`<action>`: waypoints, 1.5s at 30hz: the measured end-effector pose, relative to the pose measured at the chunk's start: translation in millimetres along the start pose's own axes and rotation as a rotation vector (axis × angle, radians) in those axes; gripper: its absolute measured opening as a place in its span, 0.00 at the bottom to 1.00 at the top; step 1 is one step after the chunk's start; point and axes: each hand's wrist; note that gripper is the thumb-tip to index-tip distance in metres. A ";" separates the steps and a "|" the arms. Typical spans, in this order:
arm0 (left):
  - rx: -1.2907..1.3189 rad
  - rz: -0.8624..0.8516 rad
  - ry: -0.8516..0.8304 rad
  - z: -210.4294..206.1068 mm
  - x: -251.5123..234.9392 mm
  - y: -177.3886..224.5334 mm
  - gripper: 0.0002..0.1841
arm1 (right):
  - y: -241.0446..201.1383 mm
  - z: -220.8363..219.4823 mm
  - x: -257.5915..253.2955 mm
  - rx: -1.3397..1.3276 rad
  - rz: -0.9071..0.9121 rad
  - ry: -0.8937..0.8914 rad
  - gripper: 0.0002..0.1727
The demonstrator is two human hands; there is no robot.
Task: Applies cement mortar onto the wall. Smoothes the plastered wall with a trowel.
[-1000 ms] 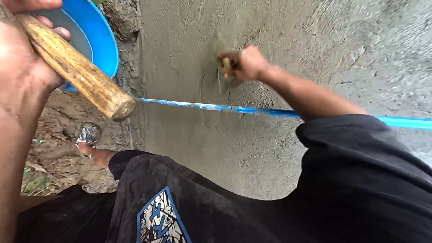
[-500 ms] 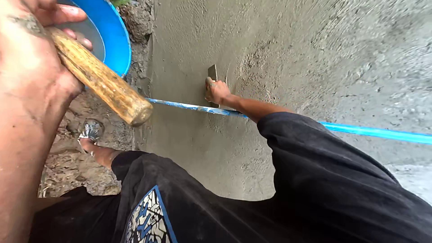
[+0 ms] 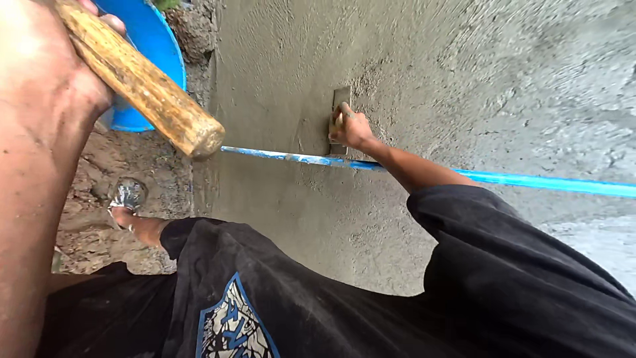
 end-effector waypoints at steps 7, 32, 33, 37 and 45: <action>0.019 0.064 -0.007 2.0 -2.6 14.0 0.07 | 47.9 58.3 14.5 -0.109 -0.039 0.056 0.36; -0.288 -0.006 -0.011 -50.4 73.9 21.8 0.07 | -66.1 -59.4 -42.0 0.378 0.436 -0.483 0.23; -0.292 0.003 0.010 -52.2 73.9 19.7 0.07 | -61.0 -52.1 -42.6 0.329 0.411 -0.445 0.26; -0.354 0.016 0.019 -52.4 66.7 17.1 0.06 | -25.6 -1.0 -52.5 0.170 0.320 -0.180 0.24; -0.379 0.039 0.001 -56.4 63.8 18.0 0.04 | 54.6 100.7 -30.3 -0.006 0.127 0.183 0.32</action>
Point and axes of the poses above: each hand's wrist, its own x-axis away from the middle knuckle, its own z-axis out of the back of the hand, y = z × x, and after that the axes turned 1 degree about -z, right-handed
